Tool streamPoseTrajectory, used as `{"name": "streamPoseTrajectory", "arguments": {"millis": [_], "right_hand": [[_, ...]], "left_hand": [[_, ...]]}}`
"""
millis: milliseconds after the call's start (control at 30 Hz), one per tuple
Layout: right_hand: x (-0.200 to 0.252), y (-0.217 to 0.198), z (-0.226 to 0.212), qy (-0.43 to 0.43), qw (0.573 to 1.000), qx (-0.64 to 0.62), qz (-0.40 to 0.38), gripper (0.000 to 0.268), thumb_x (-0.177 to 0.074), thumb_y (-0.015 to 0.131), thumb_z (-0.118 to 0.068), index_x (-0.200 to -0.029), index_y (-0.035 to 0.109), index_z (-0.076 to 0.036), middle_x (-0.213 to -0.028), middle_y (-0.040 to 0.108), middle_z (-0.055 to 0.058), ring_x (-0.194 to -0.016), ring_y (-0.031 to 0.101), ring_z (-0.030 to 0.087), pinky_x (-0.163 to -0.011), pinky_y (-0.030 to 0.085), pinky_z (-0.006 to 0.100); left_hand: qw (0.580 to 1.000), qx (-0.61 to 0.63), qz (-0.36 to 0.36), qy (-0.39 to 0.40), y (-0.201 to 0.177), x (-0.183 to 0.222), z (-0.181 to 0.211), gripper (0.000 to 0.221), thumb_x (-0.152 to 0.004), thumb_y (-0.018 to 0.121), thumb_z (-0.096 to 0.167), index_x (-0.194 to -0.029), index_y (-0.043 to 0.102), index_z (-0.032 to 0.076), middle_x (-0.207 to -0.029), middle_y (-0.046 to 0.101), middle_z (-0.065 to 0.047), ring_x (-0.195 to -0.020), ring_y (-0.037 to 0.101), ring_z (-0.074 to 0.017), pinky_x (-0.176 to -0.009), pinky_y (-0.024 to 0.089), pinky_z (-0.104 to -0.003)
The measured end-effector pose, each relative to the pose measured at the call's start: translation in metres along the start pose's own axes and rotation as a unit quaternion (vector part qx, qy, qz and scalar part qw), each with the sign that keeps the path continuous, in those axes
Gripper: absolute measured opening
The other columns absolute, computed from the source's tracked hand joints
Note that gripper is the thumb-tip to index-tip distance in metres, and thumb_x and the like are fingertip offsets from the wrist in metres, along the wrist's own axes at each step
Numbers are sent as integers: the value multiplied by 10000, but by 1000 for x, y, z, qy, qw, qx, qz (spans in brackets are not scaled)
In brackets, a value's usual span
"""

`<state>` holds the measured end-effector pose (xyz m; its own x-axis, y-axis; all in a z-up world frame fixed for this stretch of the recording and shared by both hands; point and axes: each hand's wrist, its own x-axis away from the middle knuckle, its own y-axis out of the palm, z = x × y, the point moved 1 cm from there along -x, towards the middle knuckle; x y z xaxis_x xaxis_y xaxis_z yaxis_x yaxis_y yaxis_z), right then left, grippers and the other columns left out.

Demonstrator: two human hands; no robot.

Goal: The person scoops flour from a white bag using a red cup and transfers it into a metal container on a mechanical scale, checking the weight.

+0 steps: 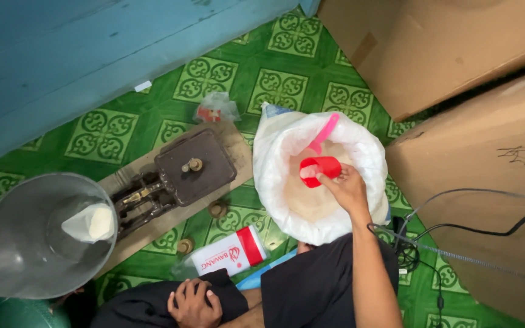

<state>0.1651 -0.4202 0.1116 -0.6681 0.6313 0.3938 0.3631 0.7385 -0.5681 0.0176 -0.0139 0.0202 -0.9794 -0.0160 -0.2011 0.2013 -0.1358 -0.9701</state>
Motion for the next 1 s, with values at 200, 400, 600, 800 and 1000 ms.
{"name": "streamPoseTrajectory", "arguments": {"millis": [200, 400, 600, 800, 1000], "right_hand": [[23, -15, -16, -40, 999, 0, -9, 700, -651, 797, -407, -1232, 617, -61, -1161, 661, 86, -1033, 628, 180, -937, 497, 272], [58, -15, -40, -120, 993, -5, 10, 673, -676, 799, -367, -1230, 613, -32, -1120, 672, 114, -984, 646, 188, -923, 522, 295], [114, 0, -99, -119, 993, -13, -2, 708, -665, 780, -367, -1259, 591, -31, -1158, 654, 103, -1001, 633, 180, -929, 522, 289], [149, 32, -138, -202, 979, -8, -19, 707, -676, 792, -356, -1258, 595, -6, -1100, 673, 127, -957, 659, 178, -881, 548, 285], [205, 64, -199, -235, 970, 4, -68, 632, -688, 764, -343, -1223, 611, -43, -1117, 682, 84, -989, 650, 160, -932, 529, 291]], "left_hand": [[998, 33, 45, 4, -5, -2, 1, 216, -735, 452, 347, -758, 658, 283, -936, 656, 59, -1060, 610, -198, -1035, 295, -428], [997, 68, 40, -1, -5, 0, -2, 192, -710, 483, 342, -727, 663, 278, -914, 660, 65, -1064, 604, -205, -1015, 315, -456], [994, 98, 43, -3, 6, 7, -10, 191, -705, 516, 327, -763, 684, 259, -947, 664, 51, -1043, 593, -224, -1005, 337, -471], [988, 146, 52, -2, 3, 7, -13, 164, -701, 520, 324, -737, 660, 247, -895, 651, 61, -1008, 577, -225, -996, 323, -466], [976, 204, 74, -9, 0, 8, -17, 142, -717, 562, 298, -734, 672, 210, -863, 637, 30, -984, 578, -236, -1002, 320, -451]]}}
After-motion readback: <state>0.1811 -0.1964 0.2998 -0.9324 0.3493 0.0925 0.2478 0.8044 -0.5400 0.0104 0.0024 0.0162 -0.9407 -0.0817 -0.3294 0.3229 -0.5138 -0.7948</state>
